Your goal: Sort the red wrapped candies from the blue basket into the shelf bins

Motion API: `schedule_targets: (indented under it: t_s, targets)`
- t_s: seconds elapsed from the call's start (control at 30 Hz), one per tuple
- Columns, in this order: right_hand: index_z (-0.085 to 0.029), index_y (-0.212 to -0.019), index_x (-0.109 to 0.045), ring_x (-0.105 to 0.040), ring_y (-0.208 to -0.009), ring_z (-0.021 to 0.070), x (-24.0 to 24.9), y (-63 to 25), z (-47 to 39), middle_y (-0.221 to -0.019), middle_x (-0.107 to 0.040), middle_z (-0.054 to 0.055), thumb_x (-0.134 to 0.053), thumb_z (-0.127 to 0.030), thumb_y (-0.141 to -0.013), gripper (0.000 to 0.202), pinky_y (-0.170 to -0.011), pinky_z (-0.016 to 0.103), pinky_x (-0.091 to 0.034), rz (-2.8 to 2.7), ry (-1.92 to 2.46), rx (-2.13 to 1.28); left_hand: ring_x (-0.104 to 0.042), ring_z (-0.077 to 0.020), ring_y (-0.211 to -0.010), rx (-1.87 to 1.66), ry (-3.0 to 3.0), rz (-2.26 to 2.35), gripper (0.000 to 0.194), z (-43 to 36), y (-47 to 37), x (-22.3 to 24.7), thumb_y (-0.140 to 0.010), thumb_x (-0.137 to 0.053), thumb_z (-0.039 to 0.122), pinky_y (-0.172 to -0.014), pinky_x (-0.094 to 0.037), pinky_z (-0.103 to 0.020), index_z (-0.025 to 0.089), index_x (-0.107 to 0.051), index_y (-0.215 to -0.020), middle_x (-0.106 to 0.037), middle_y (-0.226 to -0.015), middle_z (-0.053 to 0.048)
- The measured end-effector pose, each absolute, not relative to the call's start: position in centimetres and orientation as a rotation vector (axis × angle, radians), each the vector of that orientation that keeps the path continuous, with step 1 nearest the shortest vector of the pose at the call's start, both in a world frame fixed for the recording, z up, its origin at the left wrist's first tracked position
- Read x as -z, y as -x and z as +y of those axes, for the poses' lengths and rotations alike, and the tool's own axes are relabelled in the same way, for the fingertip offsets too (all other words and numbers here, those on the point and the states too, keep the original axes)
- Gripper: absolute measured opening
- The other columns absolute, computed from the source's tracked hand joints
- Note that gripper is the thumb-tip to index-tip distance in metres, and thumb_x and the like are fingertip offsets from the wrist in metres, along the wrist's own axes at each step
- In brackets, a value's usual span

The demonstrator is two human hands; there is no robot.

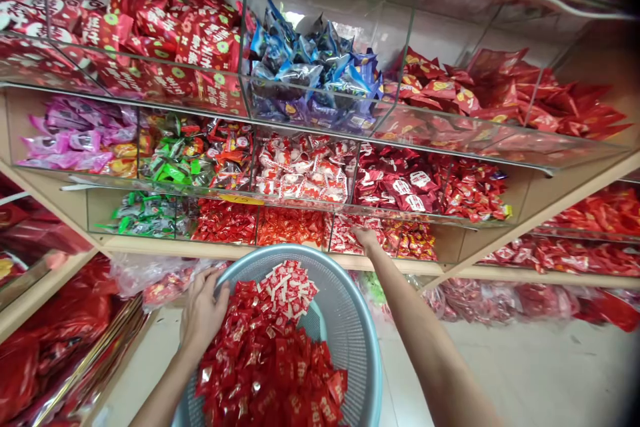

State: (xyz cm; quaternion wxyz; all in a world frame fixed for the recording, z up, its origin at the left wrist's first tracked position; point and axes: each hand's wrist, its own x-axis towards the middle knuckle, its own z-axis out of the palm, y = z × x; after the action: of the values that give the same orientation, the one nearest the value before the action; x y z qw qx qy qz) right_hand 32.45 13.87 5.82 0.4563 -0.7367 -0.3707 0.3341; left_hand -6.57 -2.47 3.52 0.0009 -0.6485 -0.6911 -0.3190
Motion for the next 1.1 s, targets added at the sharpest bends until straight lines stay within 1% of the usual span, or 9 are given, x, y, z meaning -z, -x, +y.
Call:
schedule_targets:
  t_s: [0.1,0.17,0.33,0.47,0.57,0.7,0.9,1.0,1.1]
  targets:
    - [-0.018,-0.058,-0.054,-0.041,-0.045,0.0109,-6.7,-33.3,12.0,-0.043,-0.045,-0.005,-0.066,-0.023,-0.065,0.015,-0.045,0.024,-0.034,-0.901,1.798,-0.839,-0.05,-0.0242,-0.105,1.029,2.036,-2.171,0.035,-2.5,6.6,-3.5,-0.086,-0.04,0.035,-0.089,-0.044,-0.038,0.018,-0.058,-0.11,-0.054,-0.112,-0.009]
    - [-0.019,-0.057,-0.051,-0.035,-0.042,0.0084,-7.4,-33.8,10.4,-0.043,-0.04,-0.007,-0.063,-0.026,-0.065,0.016,-0.043,0.023,-0.029,-0.909,1.764,-0.849,-0.05,-0.0241,-0.104,1.037,2.035,-2.174,0.034,-2.5,6.5,-3.6,-0.086,-0.041,0.034,-0.089,-0.044,-0.038,0.018,-0.059,-0.11,-0.054,-0.111,-0.009]
    - [-0.019,-0.061,-0.051,-0.032,-0.04,0.0069,-9.0,-33.1,5.8,-0.047,-0.042,-0.008,-0.063,-0.034,-0.062,0.02,-0.039,0.021,-0.024,-0.968,1.593,-0.917,-0.051,-0.0234,-0.103,1.044,2.04,-2.189,0.034,-2.7,6.3,-4.0,-0.086,-0.041,0.034,-0.086,-0.045,-0.037,0.019,-0.058,-0.112,-0.054,-0.112,-0.008]
    - [-0.018,-0.063,-0.054,-0.037,-0.044,0.0079,-9.4,-29.4,2.6,-0.053,-0.049,-0.005,-0.063,-0.036,-0.062,0.02,-0.042,0.021,-0.028,-1.053,1.51,-1.027,-0.052,-0.0222,-0.101,1.055,2.043,-2.206,0.033,-2.8,6.1,-4.2,-0.086,-0.042,0.033,-0.086,-0.045,-0.035,0.02,-0.058,-0.112,-0.054,-0.113,-0.007]
    - [-0.018,-0.063,-0.055,-0.039,-0.047,0.0086,-8.3,-25.6,0.6,-0.055,-0.052,-0.004,-0.061,-0.033,-0.063,0.016,-0.044,0.021,-0.029,-1.149,1.494,-1.168,-0.053,-0.022,-0.101,1.066,2.05,-2.218,0.033,-2.8,6.1,-4.2,-0.086,-0.042,0.033,-0.086,-0.045,-0.035,0.02,-0.057,-0.112,-0.053,-0.114,-0.007]
    - [-0.02,-0.063,-0.053,-0.033,-0.042,0.0084,-5.4,-21.1,-1.1,-0.049,-0.044,-0.007,-0.058,-0.033,-0.064,0.014,-0.042,0.022,-0.026,-1.208,1.56,-1.359,-0.052,-0.0223,-0.103,1.114,2.055,-2.198,0.032,-2.9,6.2,-4.0,-0.086,-0.042,0.033,-0.086,-0.045,-0.035,0.021,-0.058,-0.111,-0.053,-0.114,-0.007]
    - [-0.019,-0.056,-0.052,-0.045,-0.056,0.0113,-1.7,-17.8,-1.6,-0.056,-0.052,-0.004,-0.055,-0.026,-0.062,0.01,-0.057,0.023,-0.037,-1.308,1.461,-1.307,-0.051,-0.0226,-0.106,1.102,2.067,-2.198,0.034,-3.0,6.2,-3.9,-0.087,-0.04,0.034,-0.085,-0.046,-0.033,0.019,-0.057,-0.113,-0.052,-0.116,-0.007]
    - [-0.019,-0.058,-0.053,-0.047,-0.06,0.0119,-0.9,-16.9,-1.4,-0.06,-0.055,-0.003,-0.053,-0.022,-0.062,0.005,-0.06,0.024,-0.038,-1.361,1.414,-1.279,-0.052,-0.0224,-0.105,1.11,2.078,-2.186,0.034,-3.1,6.1,-4.0,-0.087,-0.041,0.034,-0.084,-0.046,-0.033,0.02,-0.057,-0.114,-0.053,-0.115,-0.007]
    - [-0.019,-0.058,-0.053,-0.047,-0.059,0.0118,-0.7,-16.0,-1.2,-0.059,-0.054,-0.004,-0.052,-0.022,-0.061,0.005,-0.061,0.023,-0.039,-1.353,1.403,-1.279,-0.053,-0.0223,-0.104,1.113,2.079,-2.185,0.035,-3.1,6.1,-4.0,-0.087,-0.04,0.034,-0.084,-0.046,-0.033,0.019,-0.057,-0.114,-0.053,-0.115,-0.008]
